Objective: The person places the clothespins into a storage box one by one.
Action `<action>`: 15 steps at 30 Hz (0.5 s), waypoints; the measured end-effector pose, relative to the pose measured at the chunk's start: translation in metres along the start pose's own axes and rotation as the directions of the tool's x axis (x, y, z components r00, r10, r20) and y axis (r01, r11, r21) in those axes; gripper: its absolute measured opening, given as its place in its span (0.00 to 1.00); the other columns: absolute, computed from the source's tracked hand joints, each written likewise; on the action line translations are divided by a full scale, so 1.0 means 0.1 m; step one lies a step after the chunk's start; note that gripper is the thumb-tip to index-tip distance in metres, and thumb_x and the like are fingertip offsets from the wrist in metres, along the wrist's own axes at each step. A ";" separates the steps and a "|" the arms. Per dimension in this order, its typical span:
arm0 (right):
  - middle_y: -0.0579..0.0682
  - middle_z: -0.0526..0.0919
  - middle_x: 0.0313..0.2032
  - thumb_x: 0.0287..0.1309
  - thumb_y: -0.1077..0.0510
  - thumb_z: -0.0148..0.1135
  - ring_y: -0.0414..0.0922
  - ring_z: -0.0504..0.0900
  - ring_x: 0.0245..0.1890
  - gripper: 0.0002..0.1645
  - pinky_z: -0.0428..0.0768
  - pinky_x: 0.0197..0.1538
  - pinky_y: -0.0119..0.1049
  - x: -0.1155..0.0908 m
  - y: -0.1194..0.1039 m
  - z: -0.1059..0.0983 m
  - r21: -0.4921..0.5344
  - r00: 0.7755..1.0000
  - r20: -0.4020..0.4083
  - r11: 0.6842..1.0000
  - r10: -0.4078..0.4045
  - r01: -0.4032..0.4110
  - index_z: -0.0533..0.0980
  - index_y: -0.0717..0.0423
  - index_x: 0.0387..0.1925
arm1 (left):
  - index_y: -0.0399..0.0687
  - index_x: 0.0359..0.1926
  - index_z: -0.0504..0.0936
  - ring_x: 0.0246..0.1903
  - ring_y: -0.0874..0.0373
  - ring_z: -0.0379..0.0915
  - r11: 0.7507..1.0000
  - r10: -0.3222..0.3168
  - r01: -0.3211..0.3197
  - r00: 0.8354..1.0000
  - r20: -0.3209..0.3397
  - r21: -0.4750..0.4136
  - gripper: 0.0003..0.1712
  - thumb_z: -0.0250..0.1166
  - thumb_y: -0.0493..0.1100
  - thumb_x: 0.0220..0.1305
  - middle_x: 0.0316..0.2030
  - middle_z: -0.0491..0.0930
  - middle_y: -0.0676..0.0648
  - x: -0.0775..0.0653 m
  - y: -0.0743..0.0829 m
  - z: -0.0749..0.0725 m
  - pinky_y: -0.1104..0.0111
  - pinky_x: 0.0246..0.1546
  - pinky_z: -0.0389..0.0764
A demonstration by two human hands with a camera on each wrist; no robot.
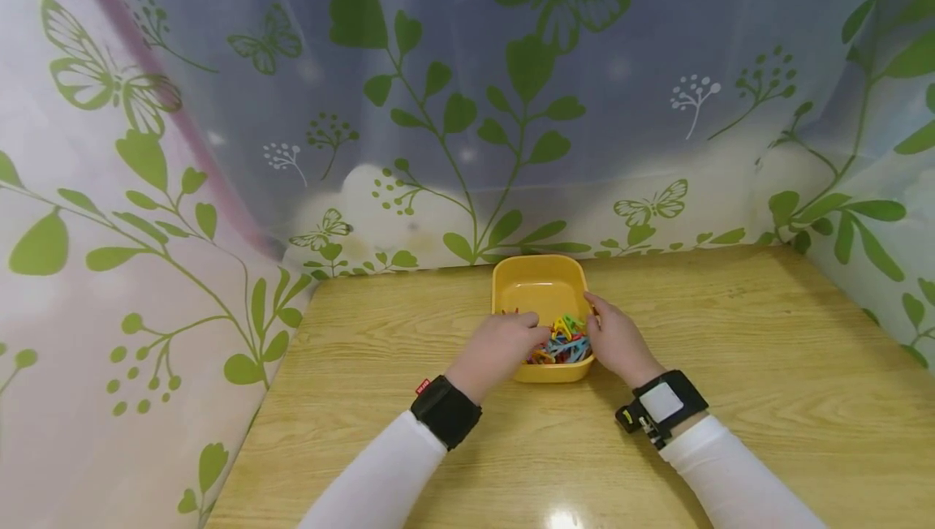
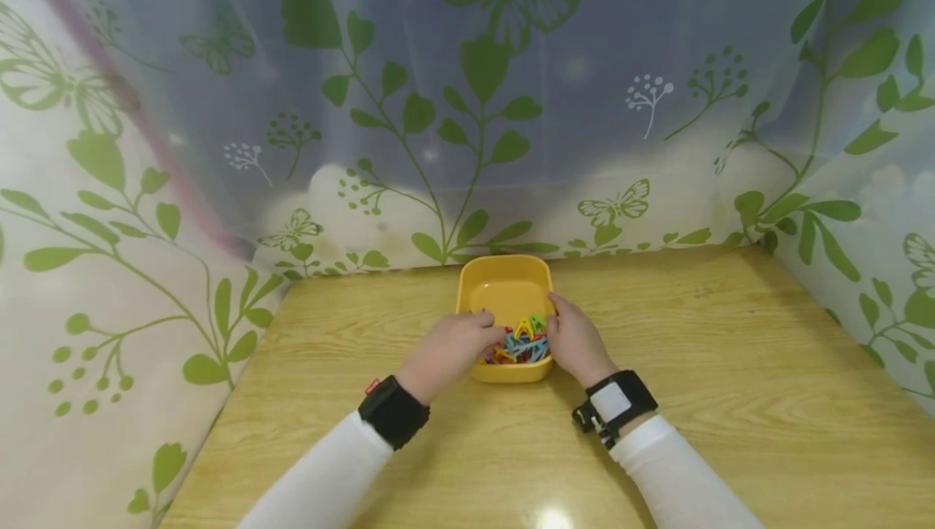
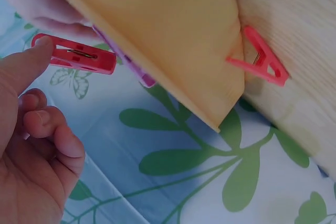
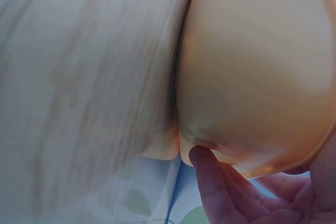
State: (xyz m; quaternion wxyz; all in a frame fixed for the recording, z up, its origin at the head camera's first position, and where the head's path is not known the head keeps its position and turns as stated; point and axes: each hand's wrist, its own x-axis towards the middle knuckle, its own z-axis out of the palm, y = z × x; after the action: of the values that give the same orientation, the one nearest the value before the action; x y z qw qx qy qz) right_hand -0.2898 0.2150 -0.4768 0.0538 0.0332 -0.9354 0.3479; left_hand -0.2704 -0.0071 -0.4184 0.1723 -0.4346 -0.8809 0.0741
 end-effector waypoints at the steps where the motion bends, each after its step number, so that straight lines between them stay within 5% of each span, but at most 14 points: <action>1: 0.73 0.70 0.68 0.79 0.60 0.41 0.66 0.74 0.66 0.30 0.74 0.66 0.61 0.00 -0.01 0.00 0.000 1.000 0.000 1.000 -0.002 0.002 0.58 0.70 0.76 | 0.59 0.50 0.86 0.31 0.65 0.75 1.000 0.008 -0.008 1.000 0.002 0.007 0.10 0.68 0.43 0.70 0.36 0.80 0.57 0.00 0.01 0.01 0.74 0.34 0.78; 8: 0.73 0.72 0.67 0.79 0.60 0.42 0.65 0.75 0.65 0.30 0.75 0.65 0.60 0.00 -0.01 0.00 0.004 1.000 -0.004 1.000 -0.007 0.007 0.59 0.70 0.75 | 0.60 0.44 0.87 0.30 0.66 0.75 1.000 0.019 -0.019 1.000 -0.004 -0.003 0.05 0.68 0.45 0.70 0.35 0.79 0.58 0.01 0.06 0.13 0.73 0.32 0.77; 15: 0.73 0.71 0.67 0.79 0.60 0.41 0.65 0.75 0.65 0.30 0.75 0.65 0.60 -0.01 0.00 0.01 -0.005 1.000 -0.007 1.000 -0.005 0.005 0.59 0.70 0.76 | 0.57 0.50 0.87 0.29 0.66 0.72 0.992 -0.033 0.037 0.999 0.027 -0.124 0.09 0.68 0.43 0.70 0.35 0.79 0.57 -0.04 0.03 0.16 0.75 0.30 0.75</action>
State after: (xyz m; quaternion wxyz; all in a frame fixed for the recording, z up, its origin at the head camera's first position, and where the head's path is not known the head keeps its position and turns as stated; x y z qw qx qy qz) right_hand -0.2894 0.2143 -0.4778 0.0580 0.0340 -0.9360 0.3456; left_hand -0.2718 -0.0084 -0.4349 0.1354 -0.4280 -0.8933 0.0214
